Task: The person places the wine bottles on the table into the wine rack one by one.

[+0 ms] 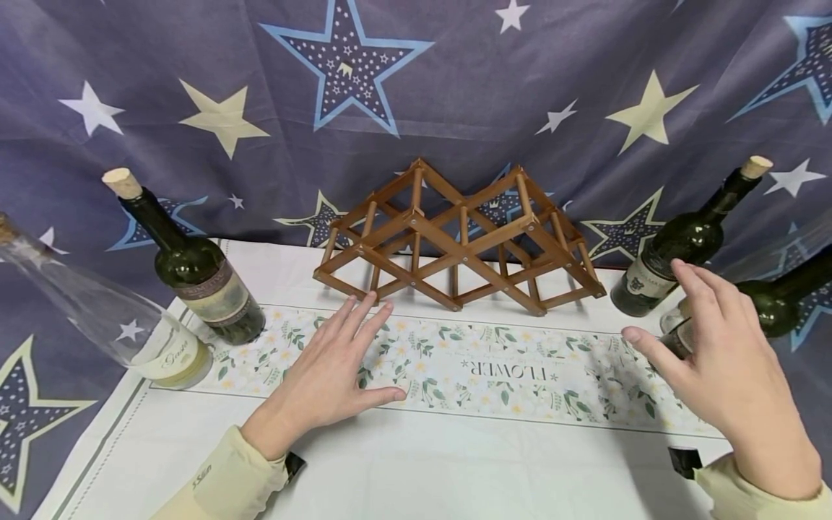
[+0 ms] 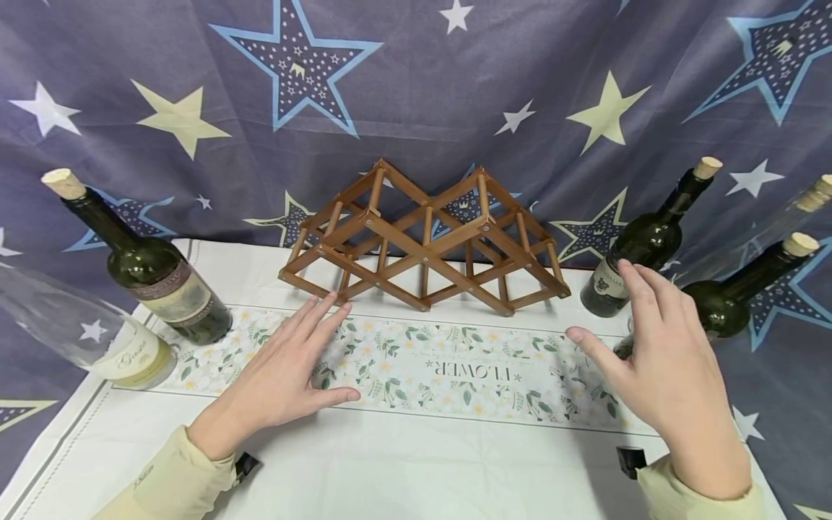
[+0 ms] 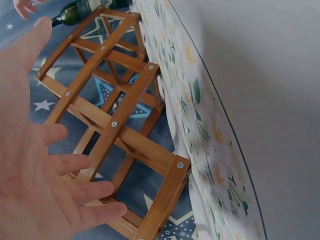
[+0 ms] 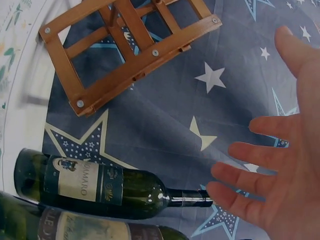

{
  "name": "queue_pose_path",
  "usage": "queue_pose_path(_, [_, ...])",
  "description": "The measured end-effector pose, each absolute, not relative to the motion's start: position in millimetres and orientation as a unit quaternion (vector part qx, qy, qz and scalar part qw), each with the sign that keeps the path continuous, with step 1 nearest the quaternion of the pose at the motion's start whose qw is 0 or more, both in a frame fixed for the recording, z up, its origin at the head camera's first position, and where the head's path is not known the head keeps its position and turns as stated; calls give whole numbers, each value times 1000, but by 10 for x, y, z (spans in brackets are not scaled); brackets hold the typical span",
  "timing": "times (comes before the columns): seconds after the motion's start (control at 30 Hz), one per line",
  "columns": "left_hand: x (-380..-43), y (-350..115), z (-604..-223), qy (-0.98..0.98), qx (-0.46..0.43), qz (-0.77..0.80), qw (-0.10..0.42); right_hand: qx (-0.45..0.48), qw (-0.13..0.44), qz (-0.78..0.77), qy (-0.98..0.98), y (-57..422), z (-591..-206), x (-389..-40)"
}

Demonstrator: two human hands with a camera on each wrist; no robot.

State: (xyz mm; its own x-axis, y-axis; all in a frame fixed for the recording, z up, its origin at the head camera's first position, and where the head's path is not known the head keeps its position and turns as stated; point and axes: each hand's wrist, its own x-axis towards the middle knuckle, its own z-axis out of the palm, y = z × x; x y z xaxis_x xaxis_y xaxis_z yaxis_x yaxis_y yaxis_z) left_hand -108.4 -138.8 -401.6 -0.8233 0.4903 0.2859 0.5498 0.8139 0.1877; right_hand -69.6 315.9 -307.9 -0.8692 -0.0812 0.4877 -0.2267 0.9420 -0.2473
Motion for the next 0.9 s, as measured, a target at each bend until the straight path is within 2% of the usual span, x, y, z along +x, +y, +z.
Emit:
queue_pose_path(0.47, [-1081,-1387,-4021,-943,-282,-139,112,60,354,159,-920,3239,-2992,-635])
queue_pose_path(0.73, [-1091,-1393,-4028,-942,-284,-137,118,71,465,164,-867,3199,-2923,-692])
queue_pose_path(0.9, [-1089,-1388,-4033,-943,-282,-135,114,44,481,181,-857,3306,-2990,-732])
